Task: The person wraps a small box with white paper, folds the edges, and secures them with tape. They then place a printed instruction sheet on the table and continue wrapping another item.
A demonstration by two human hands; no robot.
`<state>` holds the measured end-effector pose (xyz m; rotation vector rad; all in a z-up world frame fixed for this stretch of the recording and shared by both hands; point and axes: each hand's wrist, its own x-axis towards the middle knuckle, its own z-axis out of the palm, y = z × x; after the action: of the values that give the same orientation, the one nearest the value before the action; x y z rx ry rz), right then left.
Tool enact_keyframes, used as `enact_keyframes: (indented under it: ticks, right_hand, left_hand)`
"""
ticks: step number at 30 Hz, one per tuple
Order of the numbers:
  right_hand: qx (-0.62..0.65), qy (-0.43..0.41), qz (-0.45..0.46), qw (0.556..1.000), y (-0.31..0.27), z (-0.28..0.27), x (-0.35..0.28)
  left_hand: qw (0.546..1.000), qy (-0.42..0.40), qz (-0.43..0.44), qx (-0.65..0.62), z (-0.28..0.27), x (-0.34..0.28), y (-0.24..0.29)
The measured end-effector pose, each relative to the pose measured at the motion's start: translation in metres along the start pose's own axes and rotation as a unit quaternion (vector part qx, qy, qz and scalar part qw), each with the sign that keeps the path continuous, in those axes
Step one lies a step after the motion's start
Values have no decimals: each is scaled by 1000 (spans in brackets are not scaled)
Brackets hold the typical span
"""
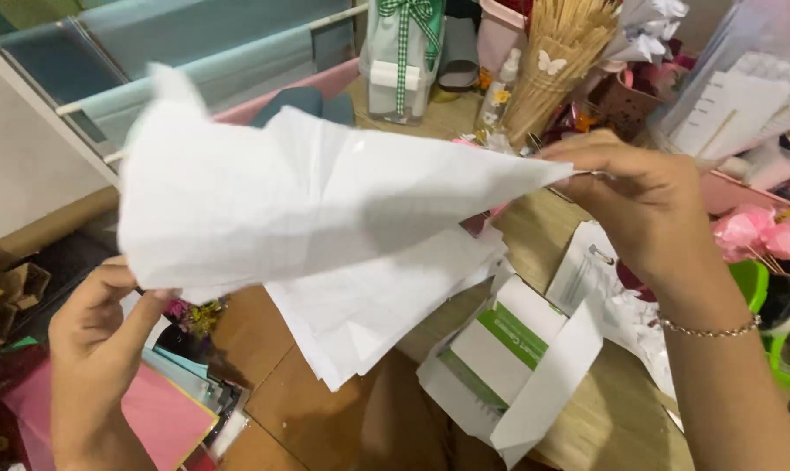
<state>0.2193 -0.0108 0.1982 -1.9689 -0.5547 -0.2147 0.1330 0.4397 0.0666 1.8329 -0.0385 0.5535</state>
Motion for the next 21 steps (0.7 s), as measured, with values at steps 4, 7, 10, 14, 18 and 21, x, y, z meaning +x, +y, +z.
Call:
enact_keyframes:
  ticks: [4, 7, 10, 14, 18, 21]
  right_hand:
    - [15, -43, -112, 993, 34, 23, 24]
    - [-99, -98, -75, 987, 73, 53, 23]
    - [-132, -235, 27, 963, 112, 70, 23]
    - [-211, -321, 133, 914, 147, 75, 27]
    - [-187, -333, 169, 909, 135, 77, 38]
    - [-207, -180, 154, 949, 130, 79, 49]
  left_hand:
    - [993, 22, 99, 66, 11, 10, 6]
    - [997, -16, -73, 26, 14, 1, -46]
    - [961, -63, -268, -1, 35, -7, -29]
    - [933, -75, -322, -143, 55, -24, -66]
    - [930, -81, -340, -114, 66, -31, -77]
    - [942, -69, -279, -171, 71, -36, -77]
